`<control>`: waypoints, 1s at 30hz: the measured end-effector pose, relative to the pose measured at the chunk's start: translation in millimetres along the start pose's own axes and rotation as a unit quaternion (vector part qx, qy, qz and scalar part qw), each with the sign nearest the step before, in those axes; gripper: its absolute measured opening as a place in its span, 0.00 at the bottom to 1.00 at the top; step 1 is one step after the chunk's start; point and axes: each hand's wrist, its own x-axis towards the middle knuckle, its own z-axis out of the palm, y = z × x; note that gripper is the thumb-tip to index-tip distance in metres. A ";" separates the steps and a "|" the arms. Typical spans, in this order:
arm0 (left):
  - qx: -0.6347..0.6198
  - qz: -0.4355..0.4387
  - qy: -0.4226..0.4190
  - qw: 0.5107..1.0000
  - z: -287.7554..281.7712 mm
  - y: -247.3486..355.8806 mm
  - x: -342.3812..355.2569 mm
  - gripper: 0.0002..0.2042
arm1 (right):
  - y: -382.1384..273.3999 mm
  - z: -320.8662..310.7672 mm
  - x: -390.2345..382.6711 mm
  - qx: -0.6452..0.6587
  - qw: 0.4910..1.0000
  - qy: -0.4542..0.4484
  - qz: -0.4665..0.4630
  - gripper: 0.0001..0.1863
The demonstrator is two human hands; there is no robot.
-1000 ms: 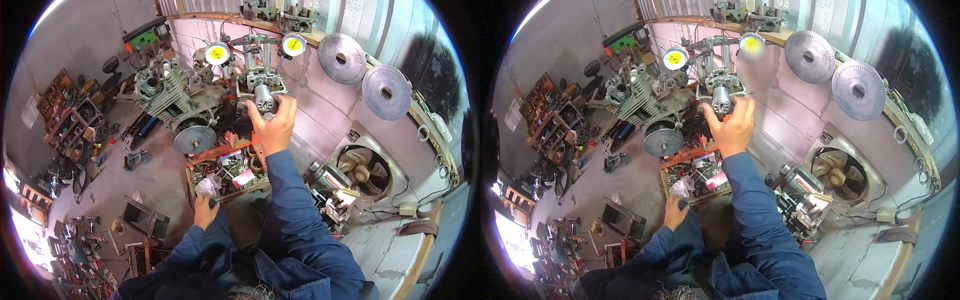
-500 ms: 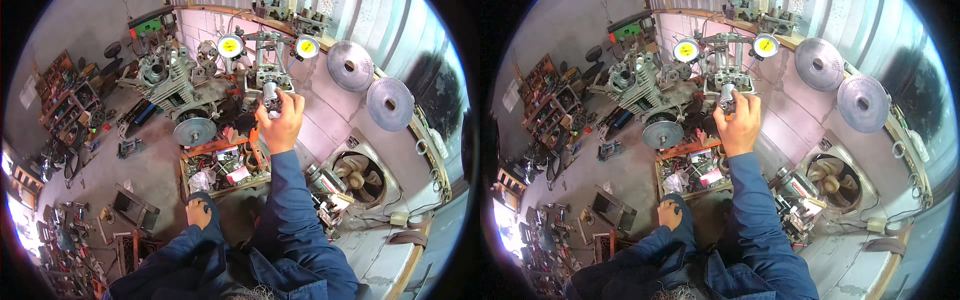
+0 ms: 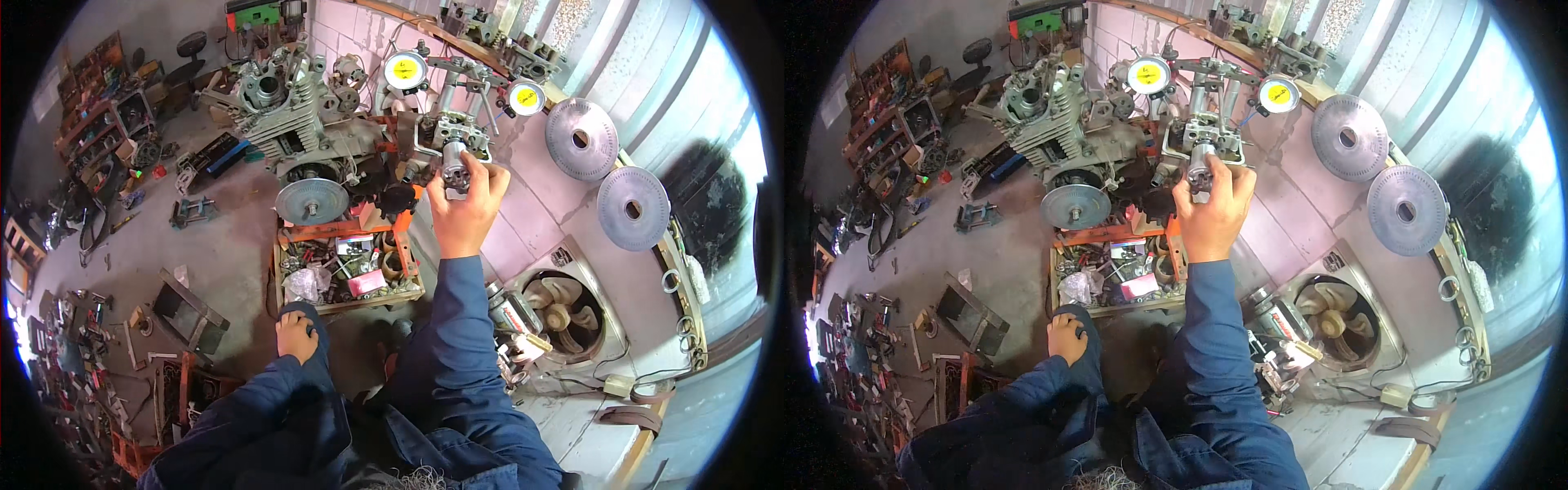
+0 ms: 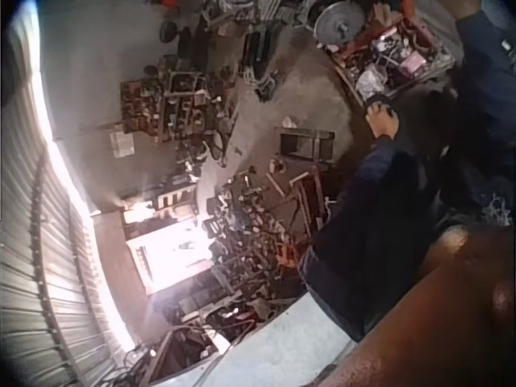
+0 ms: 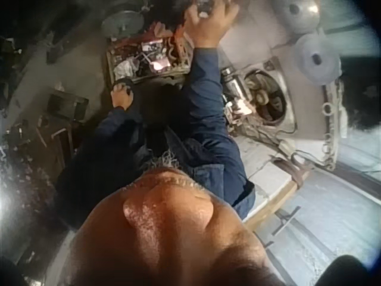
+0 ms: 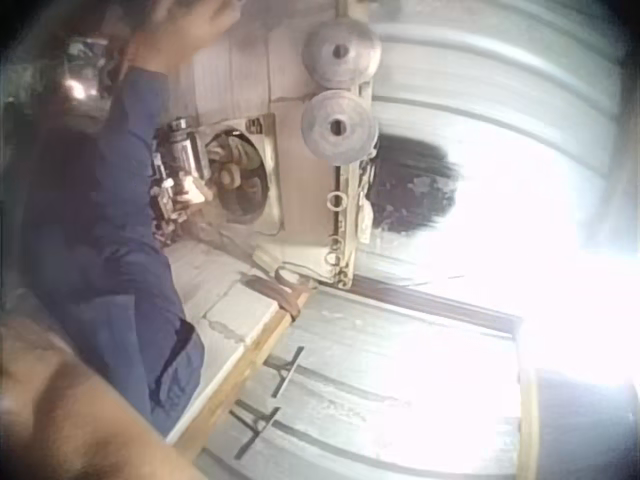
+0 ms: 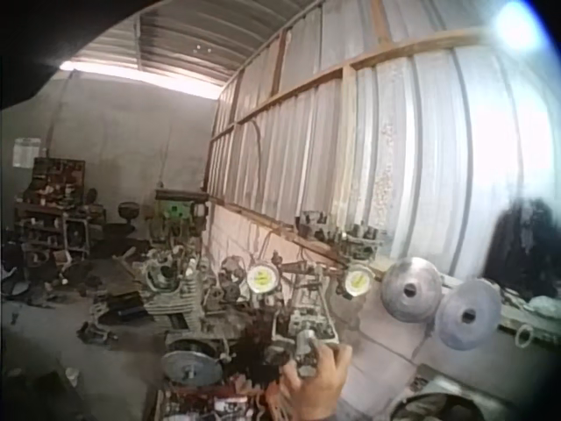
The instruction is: The person manipulates engine components and measuring tools, handling a metal disc and using a long rod to tighten or adjust parts on the engine assembly.
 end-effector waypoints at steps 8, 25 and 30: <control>0.000 -0.008 -0.007 1.000 -0.3 -0.9 2.3 0.11 | 0.3 1.5 -1.0 -0.009 1.000 0.010 0.000 0.26; 0.009 0.007 -0.001 1.000 -1.0 -2.7 -0.2 0.10 | 2.6 -8.5 0.8 -0.002 1.000 -0.017 0.015 0.25; 0.011 -0.003 -0.014 1.000 -2.2 3.8 3.4 0.11 | 1.3 -11.7 -1.3 -0.020 0.998 -0.029 0.043 0.29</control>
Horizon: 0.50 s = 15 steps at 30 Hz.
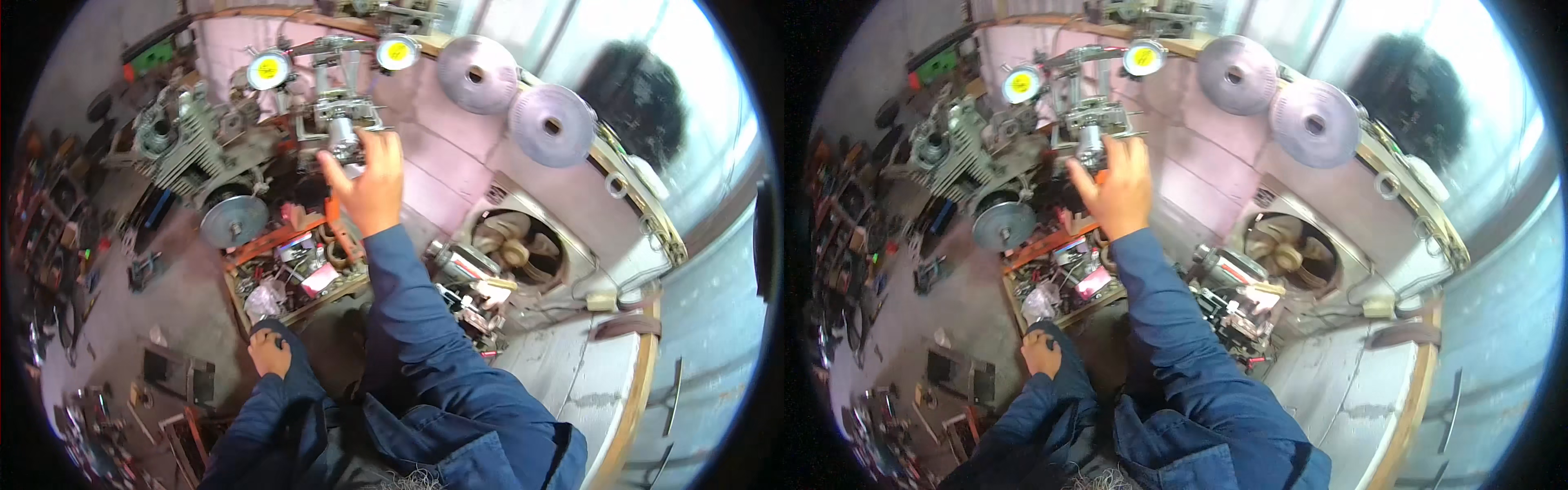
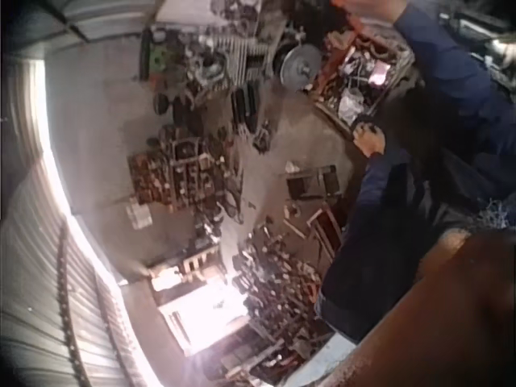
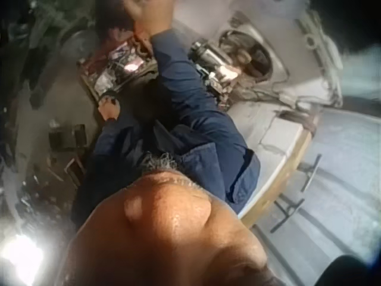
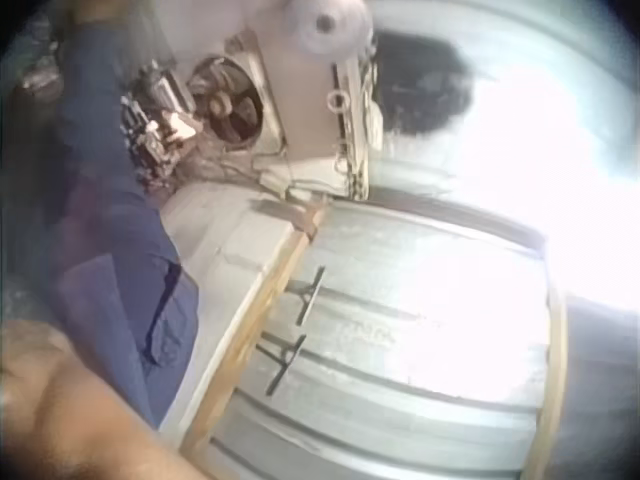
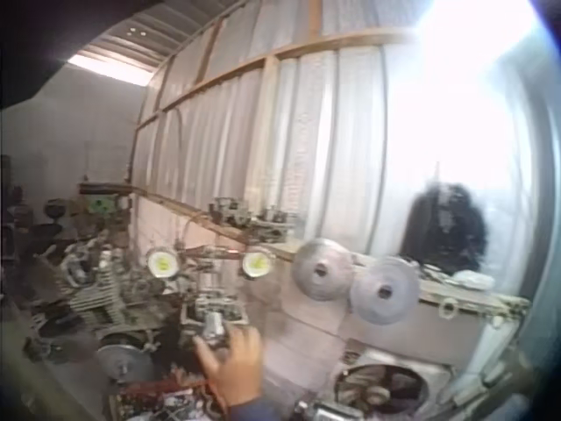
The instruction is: The person manipulates engine components and measuring tools, handling a metal disc and using a long rod to tighten or adjust parts on the engine assembly.
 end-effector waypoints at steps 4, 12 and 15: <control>0.016 0.022 0.007 1.000 4.6 -5.3 -1.3 0.11 | 12.5 -36.1 6.7 0.072 0.978 0.173 0.094 0.35; 0.029 -0.004 0.005 1.000 10.6 -8.0 2.5 0.10 | 179.8 -165.3 56.5 0.363 0.792 0.291 0.395 0.24; 0.029 -0.013 -0.003 0.999 6.0 -5.5 1.6 0.10 | 186.1 -166.8 64.0 0.343 0.825 0.336 0.299 0.21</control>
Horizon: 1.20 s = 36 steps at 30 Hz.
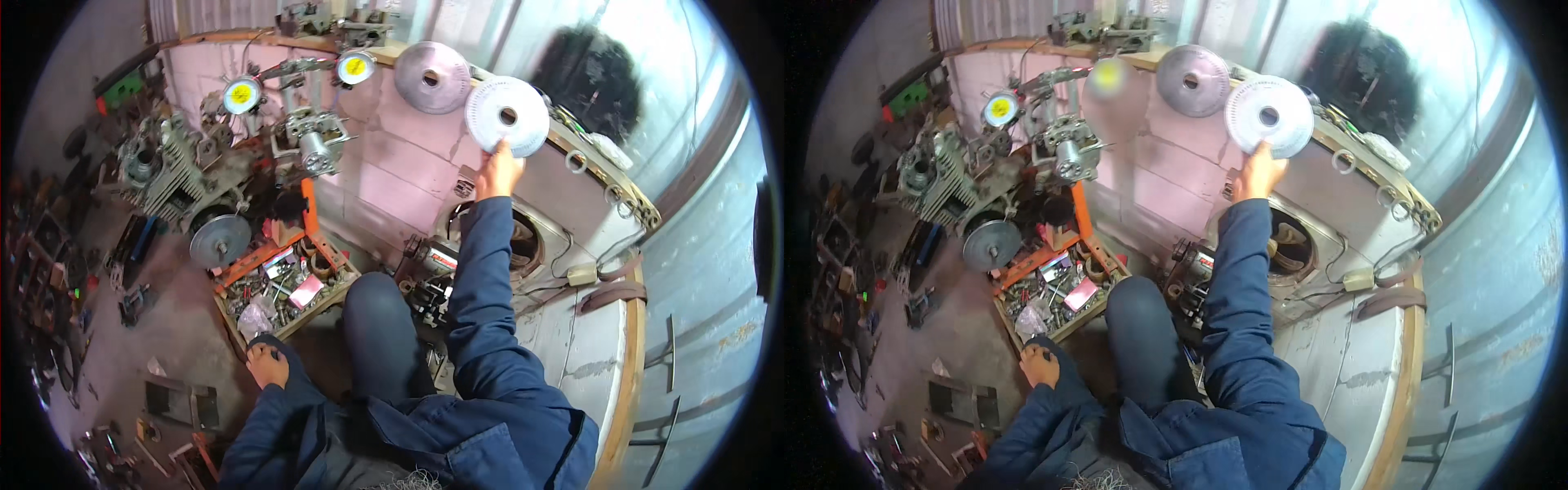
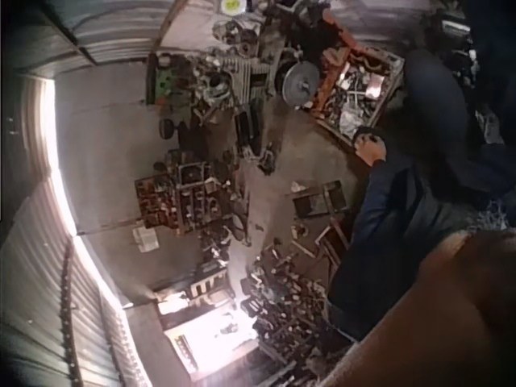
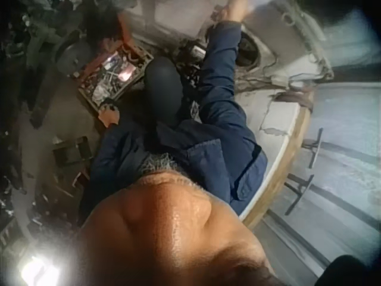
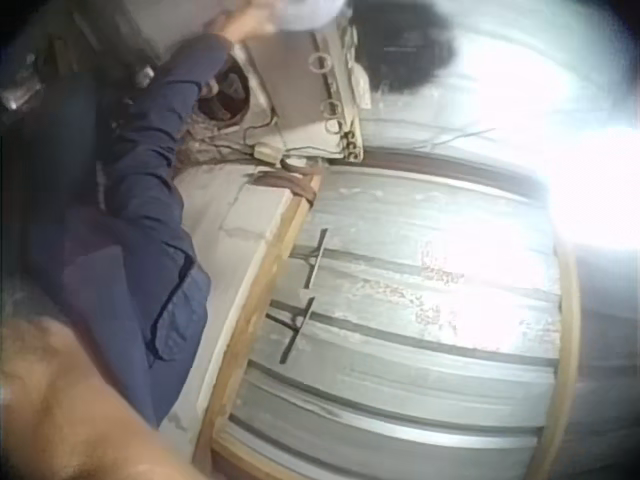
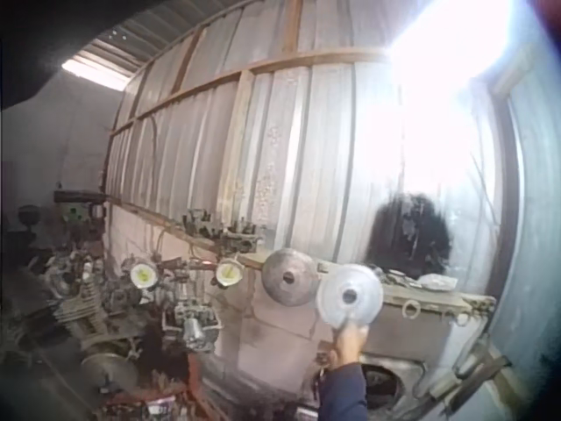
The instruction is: The person manipulates engine components and measuring tools, handling a metal disc and using a long rod to tighten or adjust parts on the engine assembly.
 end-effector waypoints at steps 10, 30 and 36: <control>-0.036 0.004 0.015 0.999 1.9 -7.5 -3.7 0.09 | -24.0 0.7 -131.8 0.095 0.968 -0.225 0.058 0.21; -0.627 0.281 0.185 0.702 -210.3 262.4 164.8 0.34 | 58.0 75.2 -210.3 -0.034 0.927 -0.328 0.179 0.11; -0.564 0.274 0.090 0.774 -245.8 283.1 198.8 0.20 | 57.6 81.3 -212.6 -0.069 0.938 -0.315 0.129 0.12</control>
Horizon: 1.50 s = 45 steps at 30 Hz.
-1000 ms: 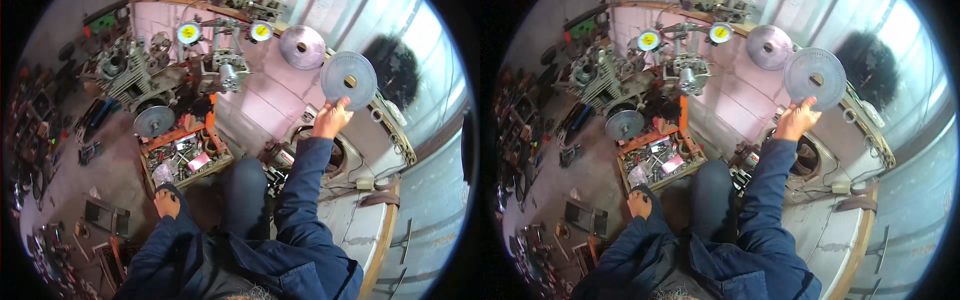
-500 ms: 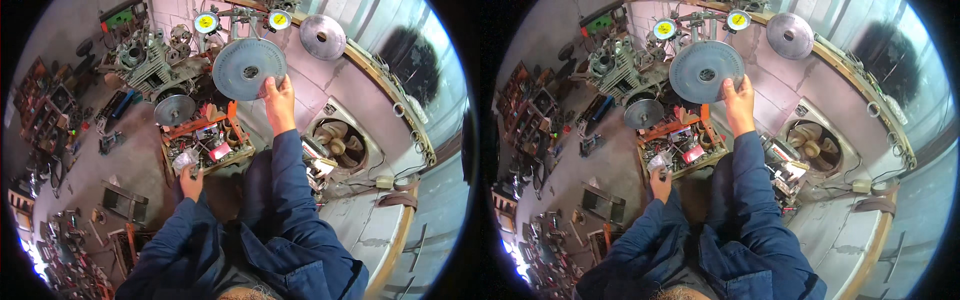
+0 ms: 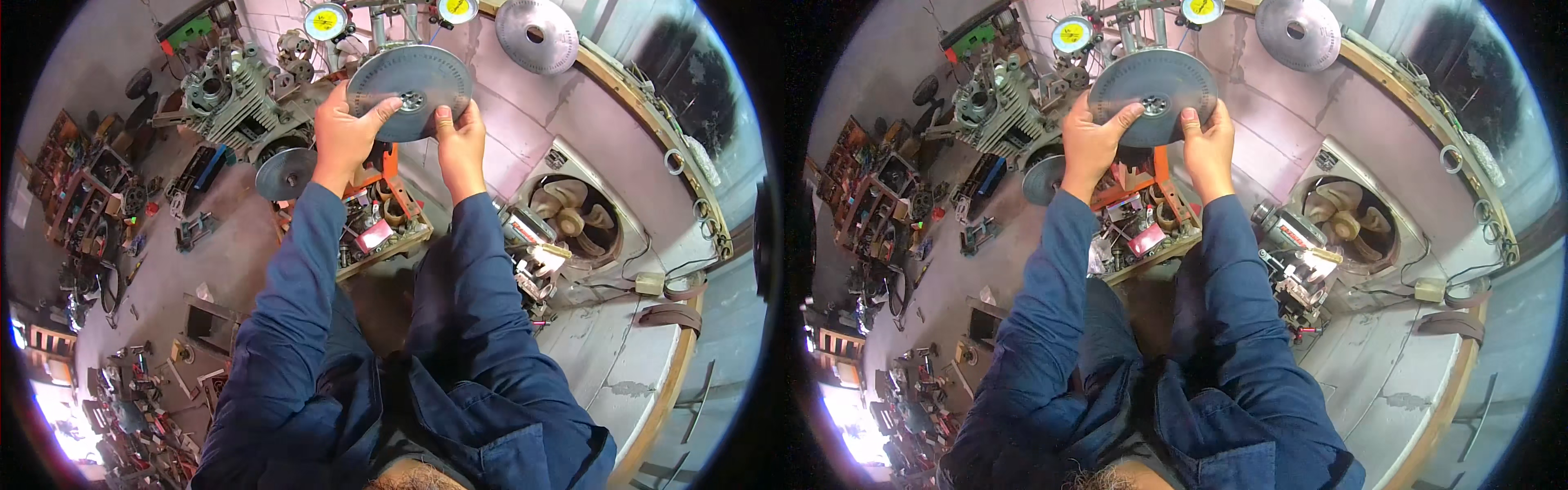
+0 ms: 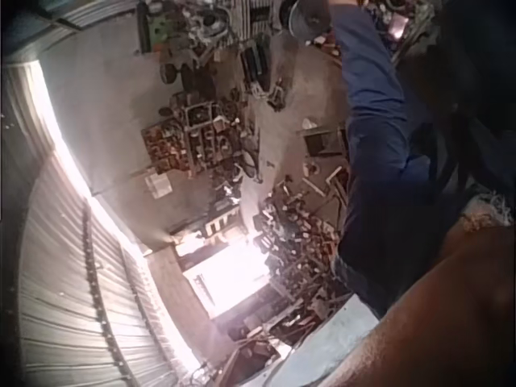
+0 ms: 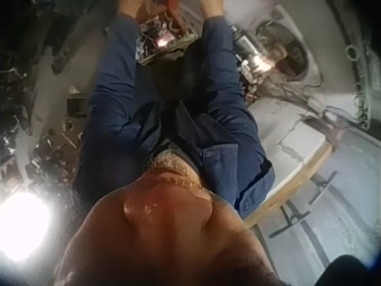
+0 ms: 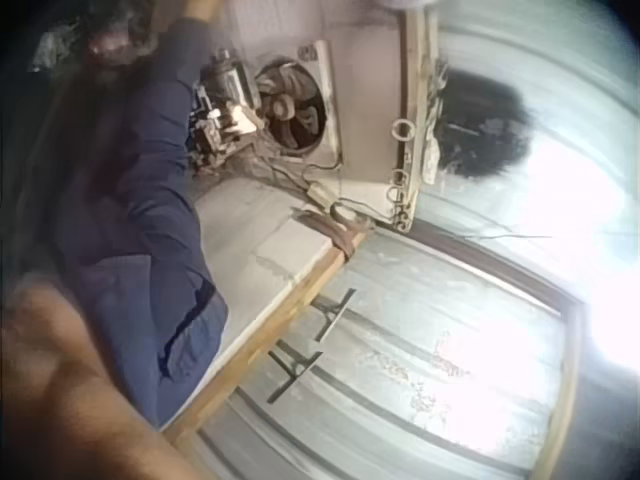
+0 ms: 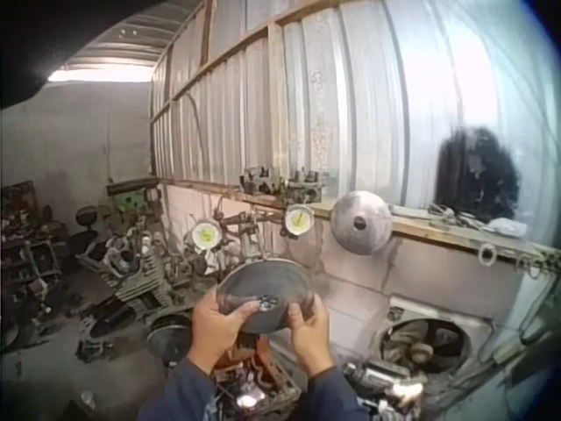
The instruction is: The person manipulates engine components and measuring tools, handling a metal disc and using a long rod to tighten or adjust parts on the engine assembly.
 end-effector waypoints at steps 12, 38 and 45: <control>-0.048 0.051 -0.006 0.998 -3.8 8.3 1.5 0.24 | 3.2 -3.5 -13.1 0.022 1.000 -0.003 -0.015 0.23; -0.025 0.037 -0.019 0.999 -1.2 -18.2 0.6 0.21 | -0.9 -27.4 31.2 0.077 0.983 -0.164 0.014 0.20; -0.032 0.059 -0.014 0.998 -4.6 -22.3 6.0 0.25 | -16.6 -20.4 24.8 -0.032 0.993 -0.116 -0.010 0.28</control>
